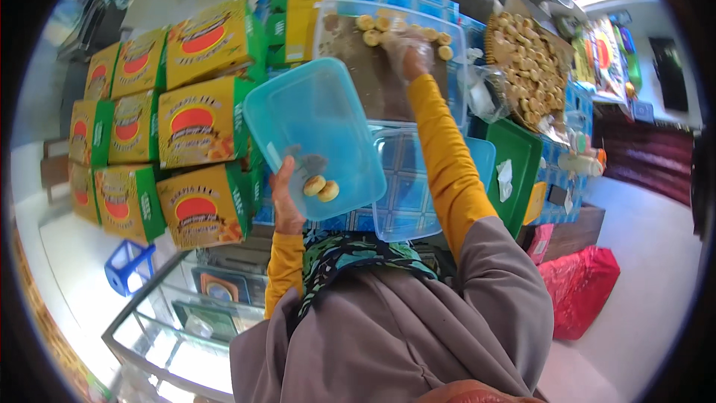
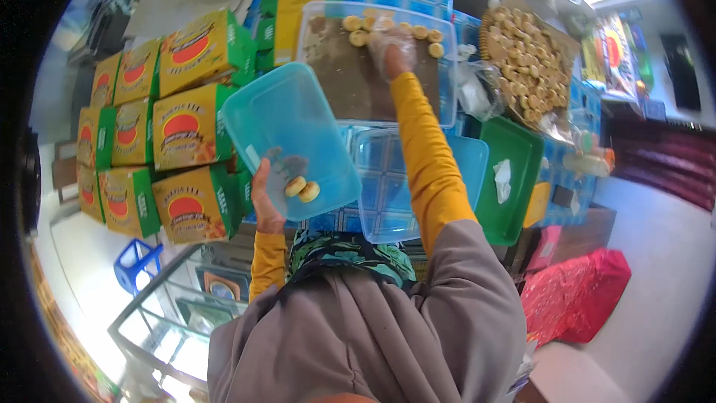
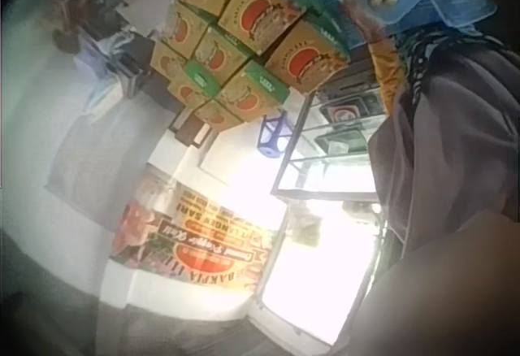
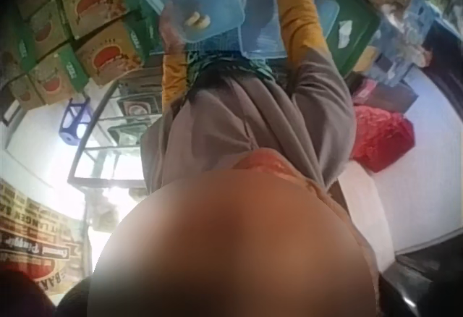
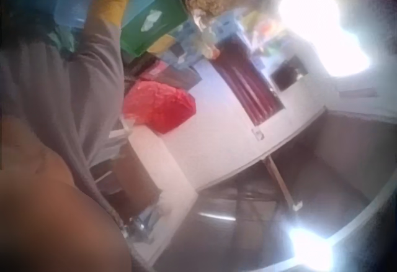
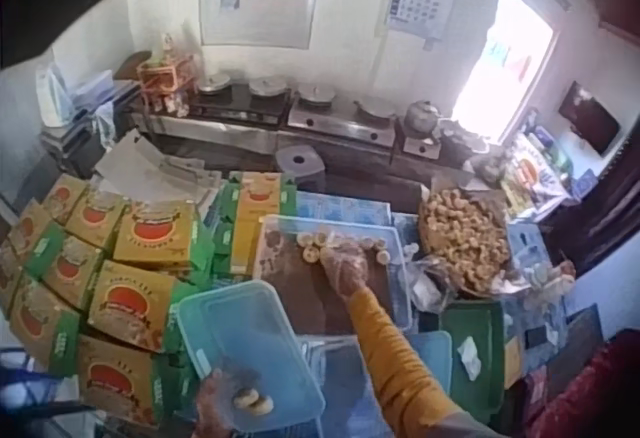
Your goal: The person picks up bakpia pastries from a tray and stacks them into a plastic container by hand, then moves a large tray of pastries to reach more items.
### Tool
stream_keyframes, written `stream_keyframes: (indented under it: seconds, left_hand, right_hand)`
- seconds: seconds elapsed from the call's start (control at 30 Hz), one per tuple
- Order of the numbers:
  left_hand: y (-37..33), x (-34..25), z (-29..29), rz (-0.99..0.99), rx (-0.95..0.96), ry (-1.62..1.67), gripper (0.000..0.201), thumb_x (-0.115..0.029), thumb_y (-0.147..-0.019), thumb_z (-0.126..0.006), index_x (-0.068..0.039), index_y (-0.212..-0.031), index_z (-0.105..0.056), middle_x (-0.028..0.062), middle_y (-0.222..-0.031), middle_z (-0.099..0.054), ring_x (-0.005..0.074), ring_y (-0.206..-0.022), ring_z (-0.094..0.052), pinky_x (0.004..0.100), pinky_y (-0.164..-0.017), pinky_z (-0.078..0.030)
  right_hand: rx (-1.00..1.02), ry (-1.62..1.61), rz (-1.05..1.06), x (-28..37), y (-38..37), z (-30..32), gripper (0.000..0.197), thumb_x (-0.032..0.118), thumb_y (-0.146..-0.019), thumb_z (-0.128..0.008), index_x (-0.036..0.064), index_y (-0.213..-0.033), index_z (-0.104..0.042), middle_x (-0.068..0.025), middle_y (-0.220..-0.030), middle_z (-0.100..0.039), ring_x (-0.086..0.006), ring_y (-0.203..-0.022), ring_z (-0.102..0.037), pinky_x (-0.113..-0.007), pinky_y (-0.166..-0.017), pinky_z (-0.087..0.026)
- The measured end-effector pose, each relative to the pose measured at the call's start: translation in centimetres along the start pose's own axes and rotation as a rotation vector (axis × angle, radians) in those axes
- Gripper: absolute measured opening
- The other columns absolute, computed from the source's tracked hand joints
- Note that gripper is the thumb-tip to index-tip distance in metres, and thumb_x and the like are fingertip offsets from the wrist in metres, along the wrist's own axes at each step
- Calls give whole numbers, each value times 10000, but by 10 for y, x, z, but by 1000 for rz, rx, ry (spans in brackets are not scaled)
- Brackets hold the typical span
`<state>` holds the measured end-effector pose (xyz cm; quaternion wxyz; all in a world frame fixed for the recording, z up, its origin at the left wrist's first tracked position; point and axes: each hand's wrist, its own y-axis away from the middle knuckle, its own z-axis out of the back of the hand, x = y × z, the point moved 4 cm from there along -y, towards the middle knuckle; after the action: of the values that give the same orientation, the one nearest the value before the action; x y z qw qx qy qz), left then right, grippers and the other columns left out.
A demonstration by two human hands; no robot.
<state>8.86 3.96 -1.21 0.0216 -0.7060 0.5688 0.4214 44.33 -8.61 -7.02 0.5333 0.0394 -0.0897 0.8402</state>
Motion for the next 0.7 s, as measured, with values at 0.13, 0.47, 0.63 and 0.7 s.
stream_keyframes:
  seconds: [0.13,0.47,0.63,0.7]
  left_hand:
    - [-13,17,-22,68,94,37,517,-369,-921,-550,11,-1257,-454,209,-1040,-623,303,-988,-612,401,-881,-476]
    - [-11,13,-6,16,48,-63,589,-512,-948,-469,-17,-1265,-435,213,-1082,-607,315,-1014,-592,414,-891,-471]
    - [-18,10,-8,-11,26,-230,603,-527,-954,-460,-11,-1266,-429,189,-1079,-615,287,-1010,-614,401,-863,-497]
    - [-23,12,-16,-6,22,-219,608,-531,-954,-460,-11,-1266,-430,179,-1093,-613,269,-998,-619,389,-849,-508]
  right_hand:
    - [-291,74,222,-66,-9,-21,263,263,-898,-495,95,-936,-693,-179,-884,-673,-298,-840,-663,-412,-761,-525]
    - [116,-608,84,10,20,19,288,266,-915,-525,69,-1092,-638,-152,-1025,-666,-270,-985,-633,-385,-877,-495]
    - [136,-1414,-112,21,95,98,275,186,-920,-574,37,-1148,-615,-82,-1142,-632,-203,-1046,-602,-328,-923,-480]
    - [303,-1387,196,62,130,165,342,221,-835,-685,71,-1136,-623,-113,-1079,-641,-221,-1005,-609,-319,-875,-493]
